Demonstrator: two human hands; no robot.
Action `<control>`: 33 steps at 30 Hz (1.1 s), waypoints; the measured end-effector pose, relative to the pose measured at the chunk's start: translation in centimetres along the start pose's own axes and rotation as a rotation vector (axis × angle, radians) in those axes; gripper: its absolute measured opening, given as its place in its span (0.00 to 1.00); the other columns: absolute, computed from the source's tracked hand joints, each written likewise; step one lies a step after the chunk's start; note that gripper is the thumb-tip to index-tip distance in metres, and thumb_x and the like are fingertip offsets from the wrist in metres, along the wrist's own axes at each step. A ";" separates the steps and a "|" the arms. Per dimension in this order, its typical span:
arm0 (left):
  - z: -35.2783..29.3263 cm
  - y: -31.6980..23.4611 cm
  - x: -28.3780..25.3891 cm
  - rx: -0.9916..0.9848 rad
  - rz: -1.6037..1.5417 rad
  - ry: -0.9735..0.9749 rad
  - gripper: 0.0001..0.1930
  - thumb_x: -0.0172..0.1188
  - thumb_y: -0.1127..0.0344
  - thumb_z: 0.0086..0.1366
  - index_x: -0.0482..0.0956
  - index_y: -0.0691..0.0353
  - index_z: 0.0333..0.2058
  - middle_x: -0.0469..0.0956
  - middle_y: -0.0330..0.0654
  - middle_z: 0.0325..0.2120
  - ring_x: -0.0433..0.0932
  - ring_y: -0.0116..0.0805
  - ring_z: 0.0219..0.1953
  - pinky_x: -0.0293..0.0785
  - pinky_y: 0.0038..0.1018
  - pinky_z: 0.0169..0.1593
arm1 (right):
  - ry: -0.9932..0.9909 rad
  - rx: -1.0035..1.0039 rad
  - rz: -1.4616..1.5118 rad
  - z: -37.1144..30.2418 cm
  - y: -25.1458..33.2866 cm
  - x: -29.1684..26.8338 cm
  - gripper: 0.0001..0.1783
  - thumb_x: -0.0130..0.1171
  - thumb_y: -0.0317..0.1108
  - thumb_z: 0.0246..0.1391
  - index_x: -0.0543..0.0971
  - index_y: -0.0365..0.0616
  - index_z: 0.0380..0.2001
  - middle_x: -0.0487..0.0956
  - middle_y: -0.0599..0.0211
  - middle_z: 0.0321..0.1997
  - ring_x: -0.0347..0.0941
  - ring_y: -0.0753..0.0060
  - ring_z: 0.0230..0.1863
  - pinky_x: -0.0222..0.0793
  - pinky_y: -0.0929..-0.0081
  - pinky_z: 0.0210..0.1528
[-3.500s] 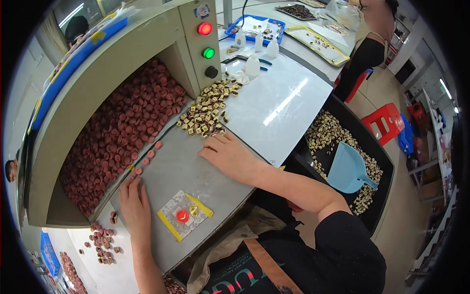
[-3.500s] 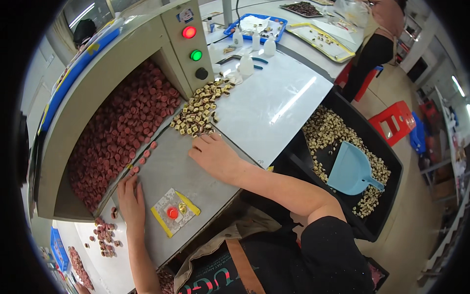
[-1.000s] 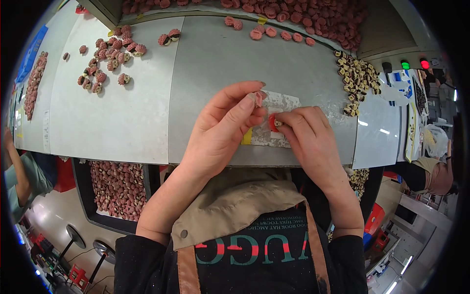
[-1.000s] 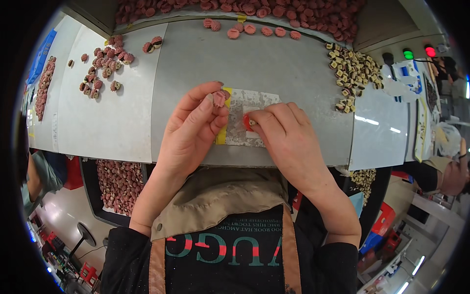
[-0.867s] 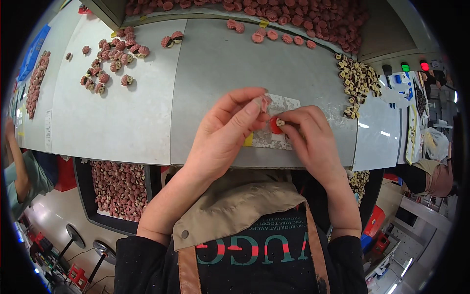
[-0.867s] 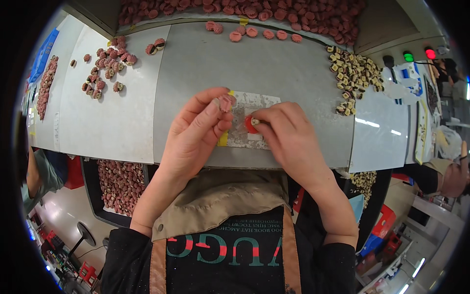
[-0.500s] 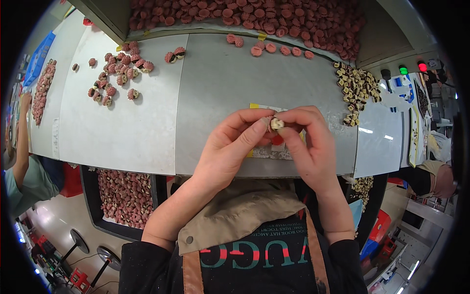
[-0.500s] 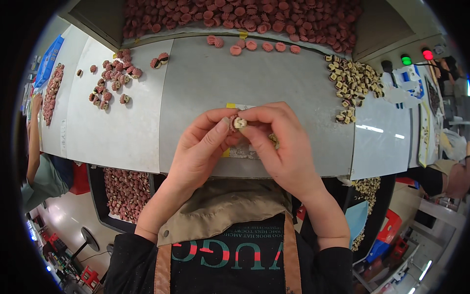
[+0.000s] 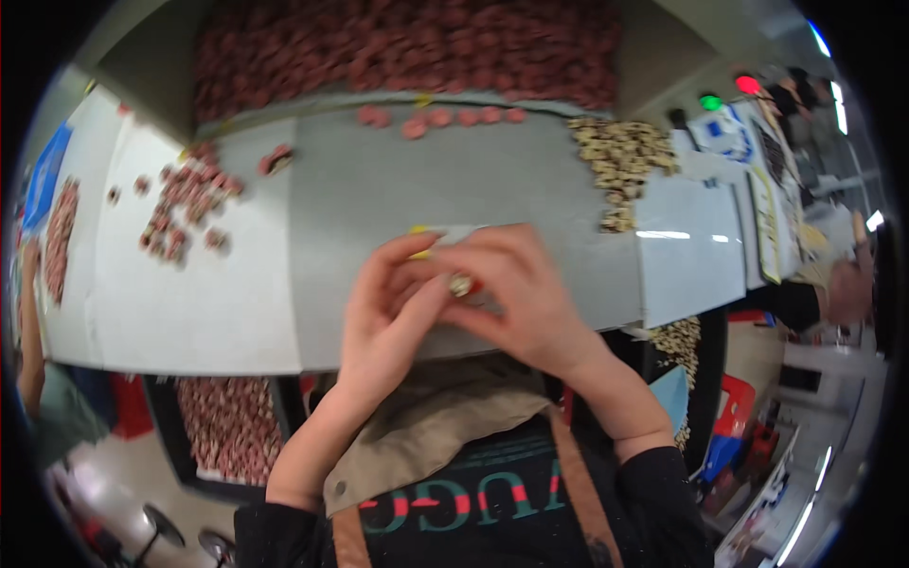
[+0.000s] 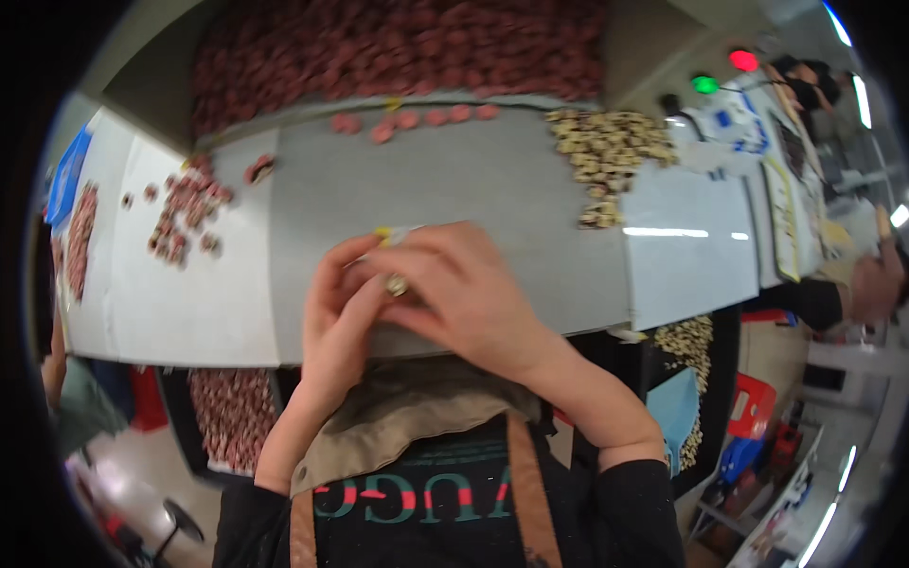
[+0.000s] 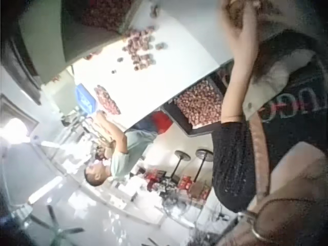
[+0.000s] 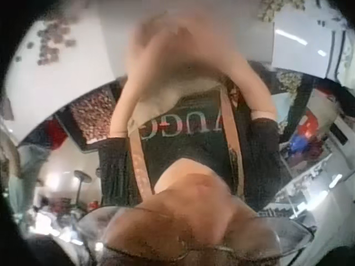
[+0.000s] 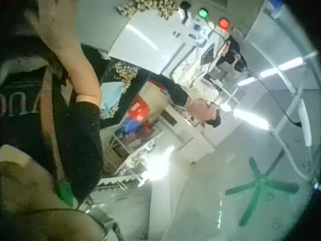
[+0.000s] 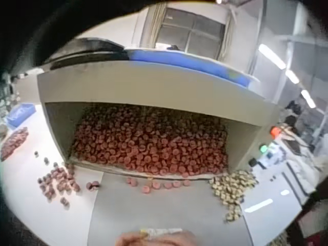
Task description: The person assembles small toy parts by pressing pieces together with adhesive, receives a tray of components, empties it onto the worktable, and passes the tray back.
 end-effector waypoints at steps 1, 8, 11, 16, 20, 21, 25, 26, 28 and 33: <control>0.3 0.3 0.8 0.004 -0.010 0.032 0.20 0.53 0.75 0.67 0.64 0.66 0.56 0.76 0.44 0.43 0.76 0.29 0.46 0.74 0.23 0.49 | 0.024 -0.038 0.058 0.1 -0.6 -0.2 0.23 0.71 0.29 0.39 0.76 0.45 0.42 0.73 0.64 0.40 0.70 0.59 0.39 0.68 0.68 0.42; 0.2 1.3 1.1 0.178 0.211 -0.060 0.30 0.62 0.80 0.59 0.60 0.64 0.58 0.77 0.45 0.39 0.77 0.27 0.43 0.75 0.22 0.46 | -0.021 -0.078 -0.064 0.4 -1.4 -0.1 0.20 0.72 0.29 0.30 0.76 0.45 0.31 0.72 0.67 0.32 0.69 0.61 0.33 0.66 0.68 0.33; 0.1 1.7 0.4 0.206 0.273 -0.019 0.27 0.62 0.78 0.60 0.63 0.65 0.56 0.77 0.44 0.38 0.79 0.26 0.39 0.76 0.21 0.44 | -0.051 -0.064 -0.084 -0.1 -1.2 0.9 0.19 0.71 0.26 0.30 0.75 0.45 0.29 0.72 0.67 0.31 0.68 0.61 0.32 0.65 0.68 0.31; 0.4 1.6 -0.5 0.243 0.347 0.005 0.24 0.62 0.76 0.61 0.65 0.66 0.54 0.78 0.45 0.36 0.80 0.26 0.38 0.76 0.22 0.42 | -0.039 -0.055 -0.089 0.4 -1.2 1.9 0.17 0.69 0.26 0.30 0.74 0.46 0.28 0.72 0.68 0.31 0.69 0.61 0.32 0.67 0.68 0.33; 0.2 0.5 -0.3 0.283 0.390 -0.011 0.23 0.61 0.75 0.61 0.65 0.65 0.54 0.78 0.44 0.37 0.79 0.26 0.39 0.76 0.22 0.43 | 0.001 -0.018 -0.123 0.6 -0.6 1.8 0.18 0.69 0.28 0.32 0.75 0.46 0.31 0.73 0.66 0.34 0.70 0.59 0.36 0.68 0.66 0.37; -0.3 0.0 -0.2 0.218 0.391 0.000 0.23 0.61 0.75 0.62 0.65 0.66 0.54 0.78 0.44 0.37 0.79 0.25 0.39 0.76 0.22 0.43 | -0.007 -0.034 -0.110 0.7 0.2 1.5 0.18 0.69 0.28 0.32 0.75 0.46 0.31 0.73 0.66 0.34 0.70 0.59 0.36 0.68 0.66 0.37; 0.3 -4.8 -3.2 0.437 0.934 0.100 0.20 0.62 0.74 0.59 0.70 0.63 0.50 0.78 0.44 0.39 0.77 0.35 0.45 0.74 0.30 0.48 | 0.095 0.255 -0.323 -0.4 0.6 -2.5 0.21 0.67 0.27 0.41 0.77 0.43 0.43 0.74 0.61 0.43 0.69 0.59 0.46 0.67 0.68 0.46; 0.5 -5.7 -4.0 0.553 1.195 0.152 0.19 0.63 0.73 0.57 0.73 0.62 0.48 0.78 0.44 0.41 0.76 0.40 0.47 0.73 0.34 0.50 | 0.032 0.368 -0.326 -1.4 -0.4 -4.2 0.20 0.65 0.28 0.45 0.76 0.43 0.44 0.73 0.61 0.44 0.69 0.61 0.47 0.66 0.69 0.46; 1.5 -7.3 -6.4 0.633 1.324 0.109 0.15 0.64 0.69 0.55 0.77 0.59 0.42 0.78 0.42 0.41 0.74 0.45 0.50 0.71 0.38 0.51 | -0.064 0.516 -0.385 -3.1 -1.7 -7.9 0.16 0.61 0.29 0.52 0.75 0.41 0.46 0.73 0.63 0.45 0.69 0.66 0.46 0.65 0.71 0.44; 4.5 -11.4 -9.4 0.943 1.678 0.109 0.11 0.63 0.68 0.56 0.78 0.56 0.39 0.78 0.38 0.42 0.72 0.42 0.53 0.65 0.39 0.57 | -0.074 0.691 -0.414 -5.4 -3.1 -9.9 0.16 0.57 0.29 0.58 0.74 0.41 0.50 0.71 0.67 0.43 0.63 0.75 0.34 0.63 0.79 0.37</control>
Point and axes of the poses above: each hand's wrist, its own z-axis towards the middle knuckle, its own x-axis out of the palm, y = z × x, the point moved 3 cm from there along z, towards the middle knuckle
